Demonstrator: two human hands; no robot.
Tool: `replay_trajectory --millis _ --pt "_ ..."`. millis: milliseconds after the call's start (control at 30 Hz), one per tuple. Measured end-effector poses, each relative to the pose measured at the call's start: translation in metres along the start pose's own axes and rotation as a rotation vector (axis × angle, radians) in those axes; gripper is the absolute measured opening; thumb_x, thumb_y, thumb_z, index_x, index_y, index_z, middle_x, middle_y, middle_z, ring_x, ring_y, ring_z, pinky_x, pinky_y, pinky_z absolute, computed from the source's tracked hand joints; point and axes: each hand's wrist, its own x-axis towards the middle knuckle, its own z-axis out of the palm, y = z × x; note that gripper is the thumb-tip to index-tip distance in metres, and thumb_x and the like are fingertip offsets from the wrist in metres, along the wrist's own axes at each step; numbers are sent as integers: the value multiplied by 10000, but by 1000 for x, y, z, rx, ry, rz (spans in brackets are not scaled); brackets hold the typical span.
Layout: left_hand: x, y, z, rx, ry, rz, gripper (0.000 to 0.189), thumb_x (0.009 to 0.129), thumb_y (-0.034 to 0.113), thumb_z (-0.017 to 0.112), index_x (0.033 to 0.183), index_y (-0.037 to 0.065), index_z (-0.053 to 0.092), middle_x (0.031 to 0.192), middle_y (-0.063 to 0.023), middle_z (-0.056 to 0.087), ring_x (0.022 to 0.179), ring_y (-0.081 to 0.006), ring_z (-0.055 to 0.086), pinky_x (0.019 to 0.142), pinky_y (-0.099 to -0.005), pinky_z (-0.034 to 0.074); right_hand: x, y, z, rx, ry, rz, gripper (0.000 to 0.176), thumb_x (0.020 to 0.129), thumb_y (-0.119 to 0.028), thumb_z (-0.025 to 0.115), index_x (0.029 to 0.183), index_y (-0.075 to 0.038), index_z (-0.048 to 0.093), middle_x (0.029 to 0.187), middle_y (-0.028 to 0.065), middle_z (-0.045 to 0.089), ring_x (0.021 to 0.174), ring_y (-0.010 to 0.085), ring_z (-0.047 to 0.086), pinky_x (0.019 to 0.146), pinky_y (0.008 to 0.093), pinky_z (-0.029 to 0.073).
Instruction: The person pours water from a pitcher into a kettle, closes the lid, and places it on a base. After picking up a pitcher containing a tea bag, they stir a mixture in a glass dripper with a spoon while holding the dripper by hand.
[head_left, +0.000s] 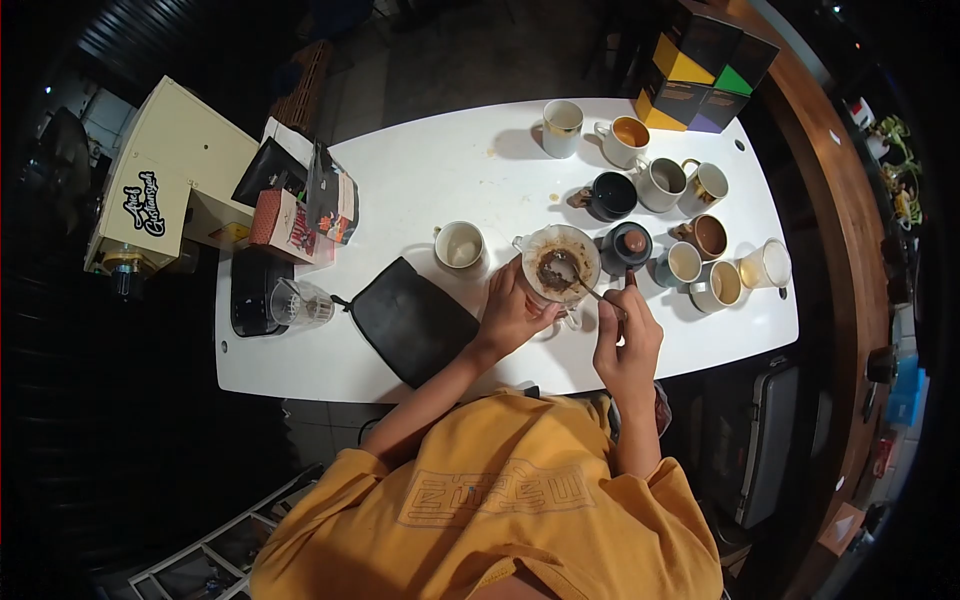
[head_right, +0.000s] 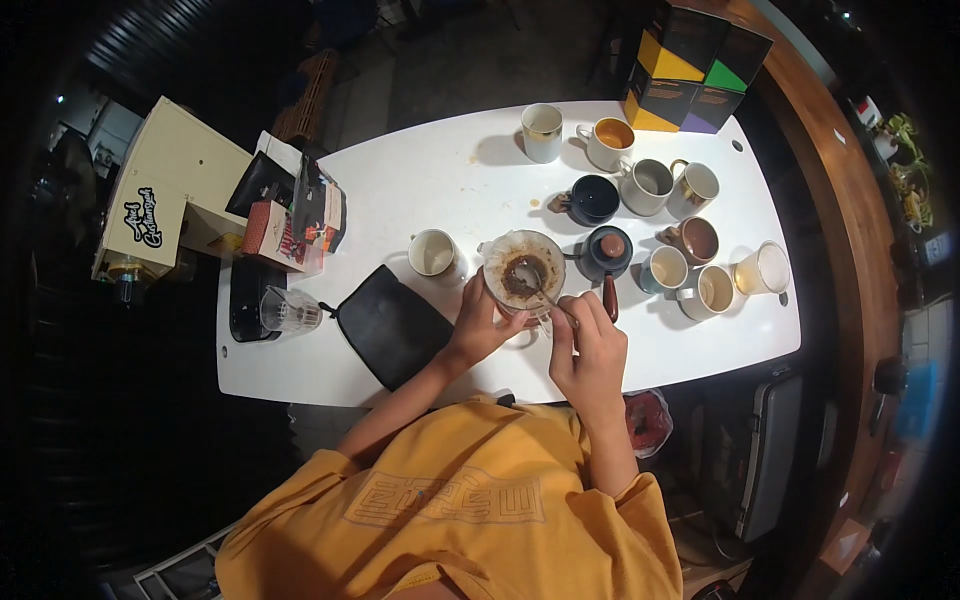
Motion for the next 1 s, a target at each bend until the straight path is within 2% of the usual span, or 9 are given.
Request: replay_trajectory --millis 200,333,433,500,667,800,900,967,1000 --pt "1 5 -2 -39 -22 -39 828 776 278 807 1435 14 381 1422 -189 421 1298 -378 423 1096 -516 309 -3 -2 1 35 -54 -79 59 876 30 639 918 3 609 812 114 593 567 300 584 508 379 445" --pt "4 8 -4 -120 -7 -29 826 774 267 811 1421 -3 375 1396 -189 439 1292 -379 426 1089 -515 316 -2 0 6 -13 -94 -15 49 895 15 638 925 3 602 818 124 603 600 305 631 519 368 470" --pt "4 9 -6 -170 -6 -50 852 779 287 815 1425 -22 354 1405 -207 418 1293 -391 422 1096 -514 314 -2 4 8 8 -13 9 48 948 -16 614 936 22 587 770 131 566 512 235 530 496 316 389" --pt "1 5 -4 -151 -3 -34 871 786 305 816 1432 -33 339 1422 -225 391 1297 -403 417 1106 -513 308 -2 5 4 -47 -59 164 79 949 -55 641 943 4 590 859 129 642 696 291 716 570 350 520" --pt "1 7 -9 -83 116 102 956 784 302 845 1462 -57 275 1475 -295 248 1311 -454 383 1111 -499 344 -2 7 1 -93 -61 207 115 964 -93 640 948 8 586 831 134 657 687 274 720 572 346 518" --pt "-3 15 -11 -85 173 118 962 759 265 862 1453 -54 277 1429 -275 304 1288 -446 388 1069 -487 390 -2 11 2 -83 -27 251 161 975 -137 635 929 9 586 748 151 638 599 282 664 543 372 476" --pt "-20 21 -17 11 186 32 881 752 253 860 1390 -38 327 1336 -260 387 1230 -420 436 996 -470 425 -3 12 -3 -134 -37 316 224 995 -193 609 898 4 567 688 178 603 553 319 604 525 410 432" --pt "-42 17 -20 -9 284 8 529 785 181 814 1170 2 499 1067 -182 548 990 -308 587 791 -417 493 -5 17 -9 -181 -44 366 260 1007 -221 590 876 1 550 663 192 582 541 341 573 519 432 407" --pt "-45 19 -27 -9 281 9 529 785 181 814 1170 2 499 1067 -182 548 990 -308 587 791 -417 493 -7 20 -13 -197 44 337 287 1016 -233 570 853 -1 526 648 200 562 542 356 562 518 443 395"
